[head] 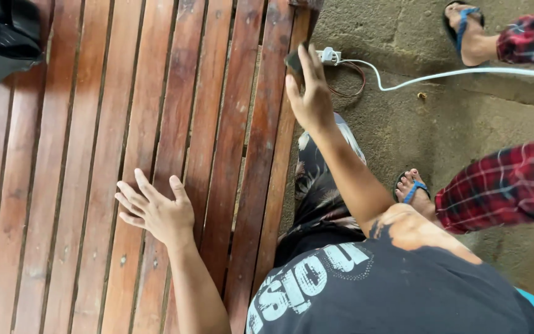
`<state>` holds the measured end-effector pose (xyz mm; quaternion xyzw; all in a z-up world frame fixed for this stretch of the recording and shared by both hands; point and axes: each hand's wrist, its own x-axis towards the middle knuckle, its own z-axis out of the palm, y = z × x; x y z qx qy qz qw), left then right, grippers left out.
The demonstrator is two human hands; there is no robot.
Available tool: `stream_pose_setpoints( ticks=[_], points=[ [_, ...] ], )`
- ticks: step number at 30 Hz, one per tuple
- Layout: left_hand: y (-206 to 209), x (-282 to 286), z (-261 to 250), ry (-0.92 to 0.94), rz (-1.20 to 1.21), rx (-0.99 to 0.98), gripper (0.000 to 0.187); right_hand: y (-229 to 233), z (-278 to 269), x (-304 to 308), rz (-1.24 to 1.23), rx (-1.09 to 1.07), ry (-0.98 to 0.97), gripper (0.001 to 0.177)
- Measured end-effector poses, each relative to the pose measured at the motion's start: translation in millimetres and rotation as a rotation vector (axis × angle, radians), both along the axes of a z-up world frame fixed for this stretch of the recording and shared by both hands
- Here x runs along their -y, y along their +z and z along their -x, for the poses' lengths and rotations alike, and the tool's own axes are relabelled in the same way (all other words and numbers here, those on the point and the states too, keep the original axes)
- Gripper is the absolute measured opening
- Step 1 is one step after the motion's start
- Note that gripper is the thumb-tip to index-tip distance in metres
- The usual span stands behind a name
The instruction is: The person uses a sanding block to smooth the surface of a wooden slat table. They move the block back and forth along the grain of the wood, covering different sections of the tabletop.
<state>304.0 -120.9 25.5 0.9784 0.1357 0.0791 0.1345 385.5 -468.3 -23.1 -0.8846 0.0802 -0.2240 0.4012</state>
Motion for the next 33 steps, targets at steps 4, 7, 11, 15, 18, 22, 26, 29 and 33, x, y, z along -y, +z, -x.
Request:
stream_pose_setpoints(
  ticks=[4, 7, 11, 15, 18, 22, 26, 29, 33],
  points=[
    [-1, -1, -3, 0.015, 0.012, -0.001, 0.072, 26, 59, -29, 0.263, -0.126, 0.094, 0.066],
    [0, -1, -2, 0.018, 0.013, -0.01, 0.072, 48, 51, -29, 0.312, -0.225, 0.126, 0.074],
    [-4, -4, 1, 0.0, 0.004, 0.015, 0.073, 55, -37, 3, 0.265, -0.471, 0.03, 0.078],
    [-4, -4, 2, 0.001, -0.005, 0.044, 0.072, 39, -38, 9, 0.445, -0.392, 0.031, 0.078],
    [-2, -2, -1, 0.024, 0.01, 0.041, 0.073, 56, 23, -21, 0.509, -0.189, 0.086, 0.074],
    [2, -2, -9, 0.021, -0.003, 0.035, 0.072, 64, 43, -33, 0.611, -0.222, 0.21, 0.079],
    [4, -1, -6, 0.009, -0.001, 0.032, 0.069, 86, -40, -12, 0.45, -0.588, 0.25, 0.09],
    [3, -3, -4, 0.023, 0.041, 0.007, 0.071, 41, -80, 4, 0.476, -0.401, 0.223, 0.084],
    [-17, -11, -4, 0.034, -0.045, 0.036, 0.074, 34, -4, -30, 0.439, -0.162, 0.171, 0.081]
  ],
)
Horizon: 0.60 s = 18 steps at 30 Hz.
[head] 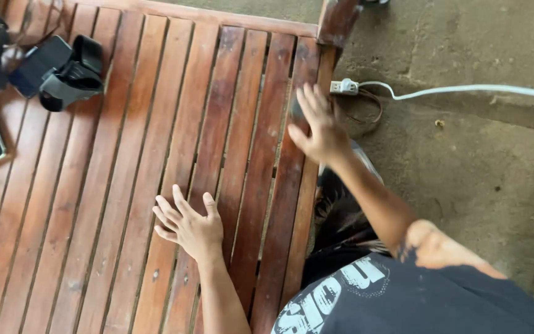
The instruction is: The person uses a sanding block to smooth the surface of a wooden slat table. They move the block back and forth along the grain of the wood, covering different sections of the tabletop.
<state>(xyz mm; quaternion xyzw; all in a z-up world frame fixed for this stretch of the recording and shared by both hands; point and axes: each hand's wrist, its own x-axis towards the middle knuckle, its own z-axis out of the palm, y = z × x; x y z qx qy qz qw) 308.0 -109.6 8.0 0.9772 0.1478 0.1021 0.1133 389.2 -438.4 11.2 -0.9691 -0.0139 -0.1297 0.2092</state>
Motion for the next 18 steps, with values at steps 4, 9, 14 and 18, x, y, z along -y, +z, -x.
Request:
stream_pose_setpoints(
  ticks=[4, 9, 14, 18],
  points=[
    [8, 0, 3, -0.022, 0.013, -0.007, 0.074, -4, 43, -15, -0.148, -0.045, -0.008, 0.074],
    [0, 0, 4, -0.039, 0.01, -0.016, 0.074, -32, -60, 31, -0.195, -0.013, -0.183, 0.076],
    [1, -3, 7, -0.064, -0.017, 0.005, 0.073, 10, -21, -3, 0.037, -0.116, -0.142, 0.069],
    [0, -2, 5, -0.062, -0.019, 0.053, 0.072, -4, -27, 12, 0.019, -0.151, -0.109, 0.078]
  ],
)
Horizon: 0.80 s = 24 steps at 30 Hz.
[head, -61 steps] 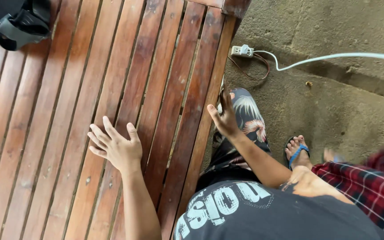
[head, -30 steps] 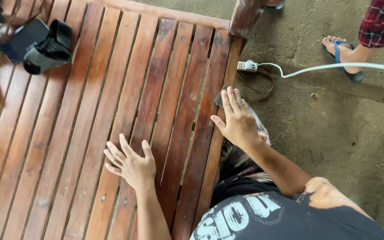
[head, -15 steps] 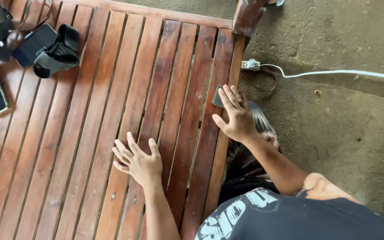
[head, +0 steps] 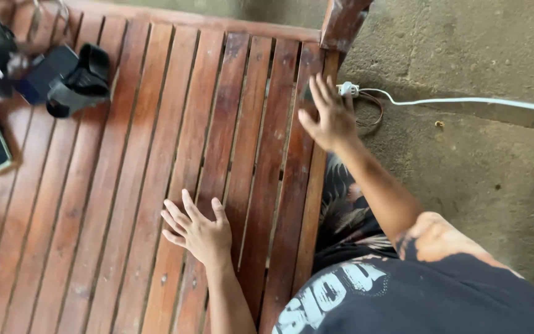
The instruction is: The person uses a sanding block to smooth the surface of a wooden slat table. They move the block back and forth along the grain of the wood, covering different sections of the tabletop.
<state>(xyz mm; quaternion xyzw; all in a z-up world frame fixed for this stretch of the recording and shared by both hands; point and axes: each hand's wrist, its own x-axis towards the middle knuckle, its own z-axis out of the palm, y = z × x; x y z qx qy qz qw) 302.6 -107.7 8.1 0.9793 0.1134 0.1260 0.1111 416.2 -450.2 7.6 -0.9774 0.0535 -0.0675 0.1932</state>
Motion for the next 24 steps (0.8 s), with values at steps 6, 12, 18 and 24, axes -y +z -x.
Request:
stream_pose_setpoints(
  ticks=[6, 12, 18, 24],
  points=[
    [2, -1, 1, 0.009, -0.016, -0.041, 0.073, -8, -34, 7, 0.029, 0.129, -0.095, 0.071],
    [3, 0, -4, -0.007, -0.039, -0.026, 0.072, -14, 60, -30, 0.063, 0.196, 0.107, 0.074],
    [16, 4, -3, 0.009, 0.079, -0.042, 0.069, 47, -39, -3, -0.126, -0.163, -0.082, 0.071],
    [13, 4, -4, -0.001, 0.065, -0.032, 0.068, 31, 47, -24, 0.04, -0.041, 0.083, 0.07]
  ],
)
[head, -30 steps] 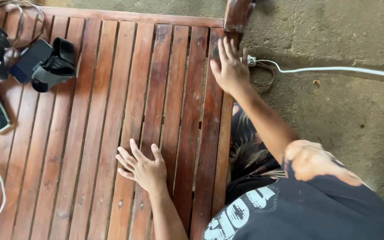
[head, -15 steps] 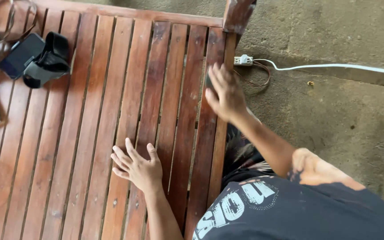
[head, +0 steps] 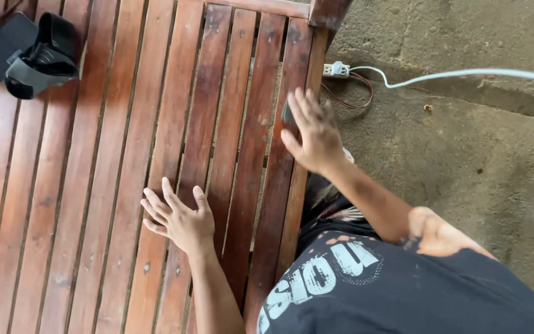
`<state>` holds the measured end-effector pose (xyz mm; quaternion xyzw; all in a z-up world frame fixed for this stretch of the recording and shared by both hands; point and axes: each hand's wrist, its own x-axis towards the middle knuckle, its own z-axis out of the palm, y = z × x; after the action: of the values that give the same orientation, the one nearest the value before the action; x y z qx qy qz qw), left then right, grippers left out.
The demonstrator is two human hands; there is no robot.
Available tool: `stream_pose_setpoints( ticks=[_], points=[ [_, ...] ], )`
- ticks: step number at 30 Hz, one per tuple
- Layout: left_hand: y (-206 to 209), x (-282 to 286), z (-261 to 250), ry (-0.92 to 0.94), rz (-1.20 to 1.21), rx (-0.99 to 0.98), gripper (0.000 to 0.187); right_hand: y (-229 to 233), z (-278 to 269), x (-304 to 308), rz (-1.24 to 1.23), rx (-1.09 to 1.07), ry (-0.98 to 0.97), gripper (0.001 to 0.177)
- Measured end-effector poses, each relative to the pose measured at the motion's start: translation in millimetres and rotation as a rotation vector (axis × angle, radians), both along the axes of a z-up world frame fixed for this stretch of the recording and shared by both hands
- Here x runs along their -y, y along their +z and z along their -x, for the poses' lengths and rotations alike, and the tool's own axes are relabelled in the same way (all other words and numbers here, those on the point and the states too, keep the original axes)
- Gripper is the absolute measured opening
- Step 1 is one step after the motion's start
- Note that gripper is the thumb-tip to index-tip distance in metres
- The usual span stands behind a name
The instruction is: The person uses a sanding block to smooth the surface of a wooden slat table. They move the block back and forth along the grain of the wood, covering different sections of the tabletop.
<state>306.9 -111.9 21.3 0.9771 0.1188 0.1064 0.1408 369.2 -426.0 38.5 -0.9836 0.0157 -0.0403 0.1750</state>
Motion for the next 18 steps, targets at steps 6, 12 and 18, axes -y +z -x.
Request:
stream_pose_setpoints(
  ticks=[6, 12, 18],
  points=[
    [0, 0, 2, 0.008, 0.005, -0.02, 0.068, 11, -50, 23, -0.073, -0.171, -0.024, 0.078],
    [0, -1, 3, -0.008, -0.011, -0.004, 0.069, 14, 12, -8, -0.081, -0.01, 0.048, 0.069],
    [4, 2, 3, 0.003, 0.007, -0.021, 0.068, 17, -52, 20, -0.148, -0.135, 0.031, 0.072]
  ],
)
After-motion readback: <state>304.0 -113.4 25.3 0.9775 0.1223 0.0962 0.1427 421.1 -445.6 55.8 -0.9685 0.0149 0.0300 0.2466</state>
